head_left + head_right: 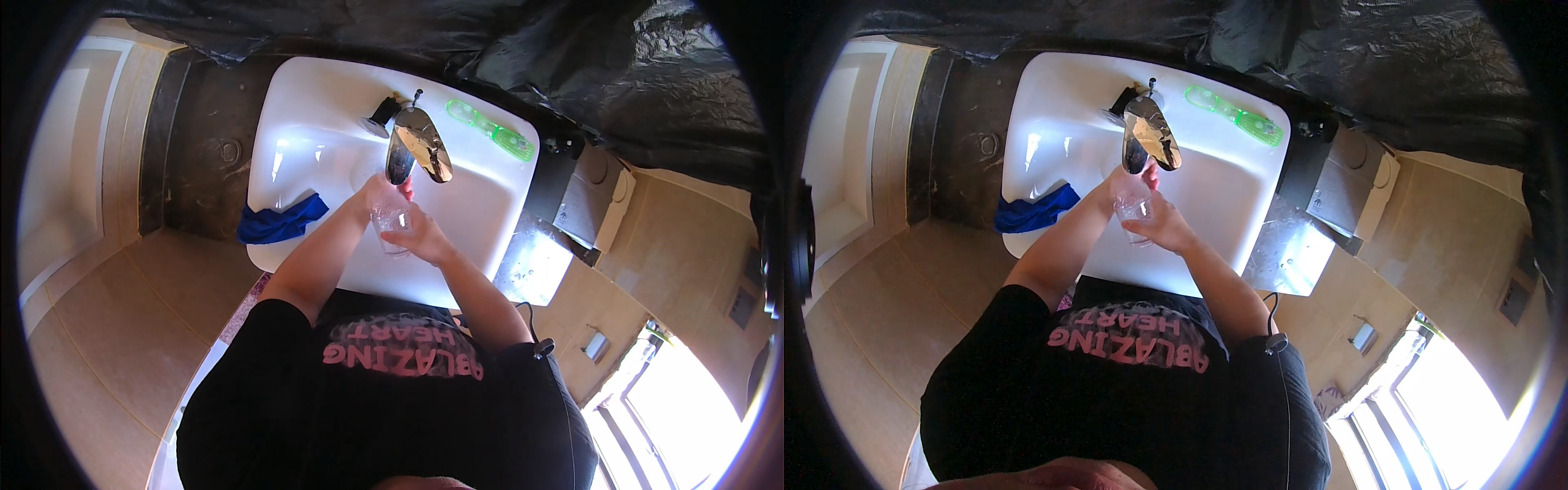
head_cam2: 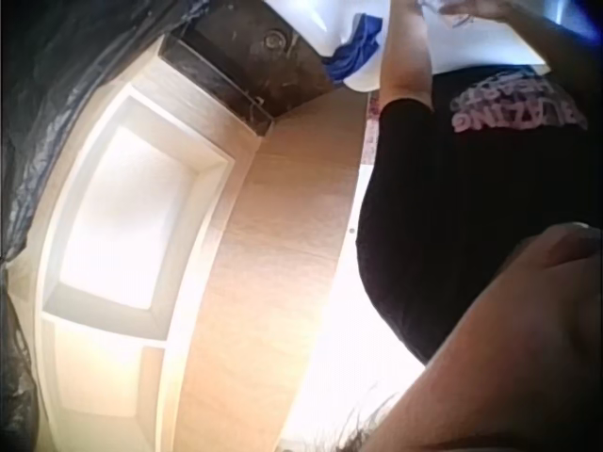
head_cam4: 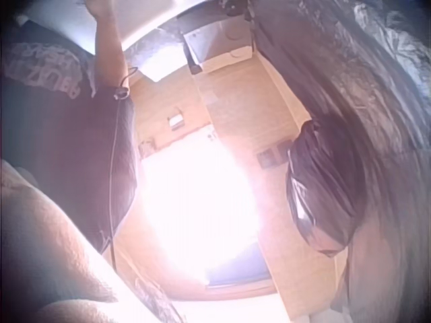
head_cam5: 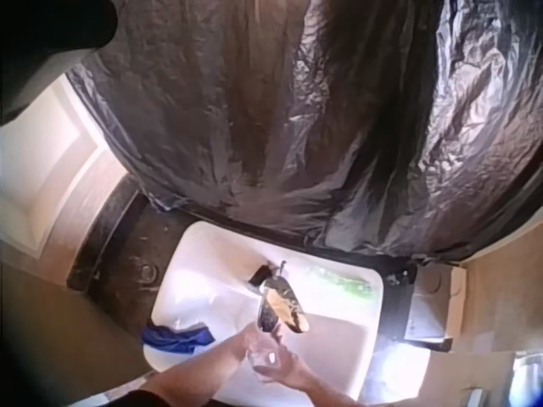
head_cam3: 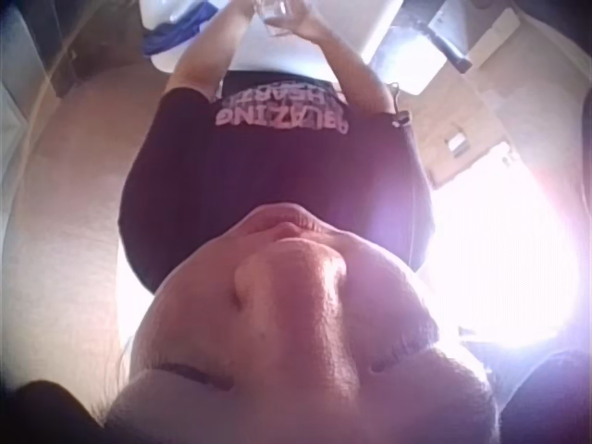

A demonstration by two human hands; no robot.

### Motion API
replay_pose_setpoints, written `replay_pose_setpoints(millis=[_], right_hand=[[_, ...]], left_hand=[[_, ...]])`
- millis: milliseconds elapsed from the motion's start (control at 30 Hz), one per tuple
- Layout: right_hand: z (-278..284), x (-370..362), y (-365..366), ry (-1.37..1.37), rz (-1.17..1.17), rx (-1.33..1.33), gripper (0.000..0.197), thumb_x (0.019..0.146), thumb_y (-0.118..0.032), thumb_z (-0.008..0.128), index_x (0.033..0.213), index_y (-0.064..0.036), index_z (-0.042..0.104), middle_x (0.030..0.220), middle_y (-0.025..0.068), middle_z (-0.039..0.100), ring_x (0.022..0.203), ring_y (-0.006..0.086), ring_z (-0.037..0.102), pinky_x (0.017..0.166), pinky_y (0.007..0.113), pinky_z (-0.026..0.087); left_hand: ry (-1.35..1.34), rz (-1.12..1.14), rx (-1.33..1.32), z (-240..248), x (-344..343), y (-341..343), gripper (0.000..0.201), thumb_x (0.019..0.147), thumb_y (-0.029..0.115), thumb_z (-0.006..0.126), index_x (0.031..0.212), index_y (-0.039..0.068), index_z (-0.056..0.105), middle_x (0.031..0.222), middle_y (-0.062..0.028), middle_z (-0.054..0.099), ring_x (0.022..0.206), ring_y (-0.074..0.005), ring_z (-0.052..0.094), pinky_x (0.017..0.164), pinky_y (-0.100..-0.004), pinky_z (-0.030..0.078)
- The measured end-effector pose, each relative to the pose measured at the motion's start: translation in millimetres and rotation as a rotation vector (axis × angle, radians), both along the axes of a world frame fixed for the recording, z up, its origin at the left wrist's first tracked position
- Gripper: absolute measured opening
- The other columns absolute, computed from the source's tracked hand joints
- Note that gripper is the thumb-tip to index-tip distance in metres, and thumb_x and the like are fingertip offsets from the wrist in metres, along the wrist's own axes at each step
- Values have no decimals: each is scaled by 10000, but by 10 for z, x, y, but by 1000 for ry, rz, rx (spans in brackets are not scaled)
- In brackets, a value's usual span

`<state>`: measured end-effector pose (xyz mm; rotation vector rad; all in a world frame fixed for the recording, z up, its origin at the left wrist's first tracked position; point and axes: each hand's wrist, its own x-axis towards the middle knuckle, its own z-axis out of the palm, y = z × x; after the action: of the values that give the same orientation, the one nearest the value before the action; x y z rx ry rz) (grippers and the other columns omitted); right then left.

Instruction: The person rinses a glass under running water, then uses a brush to apply a white substance to a rectangular tile and wipes it with a blue cloth. The person repeats the brushing and wiping on the tile multiple times.

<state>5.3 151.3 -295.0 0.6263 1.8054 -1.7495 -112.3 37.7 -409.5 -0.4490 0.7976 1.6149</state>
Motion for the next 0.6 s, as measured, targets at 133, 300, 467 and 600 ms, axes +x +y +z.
replay_pose_setpoints(millis=[133,300,467,600], right_hand=[[-167,107,-9,-47,-173,-354,641,848,-381,737,1325,-32,491,1099,85,623,1022,202,619,846,332,516],[-46,46,183,-306,-226,-706,568,902,-373,665,1339,-61,481,1065,72,611,1031,186,617,818,341,542],[-286,-2,19,-113,-430,-527,709,826,-329,771,1383,-69,419,1137,92,572,1039,196,600,880,356,521],[-428,-138,-67,135,-387,-268,896,716,-155,857,1427,-39,323,1246,122,550,1131,224,575,945,366,496]], left_hand=[[140,65,-191,43,31,41,177,922,255,618,827,106,602,665,-25,541,550,-154,524,483,-322,405],[164,-56,-162,8,-14,-118,145,927,223,614,874,88,603,664,-29,528,554,-167,518,509,-326,432],[21,75,-291,404,110,-141,284,951,326,606,1070,68,602,951,-112,635,808,-218,636,711,-338,528],[-123,41,-206,839,144,-289,429,959,458,599,1172,85,585,1176,-113,652,1020,-260,666,857,-355,550]])
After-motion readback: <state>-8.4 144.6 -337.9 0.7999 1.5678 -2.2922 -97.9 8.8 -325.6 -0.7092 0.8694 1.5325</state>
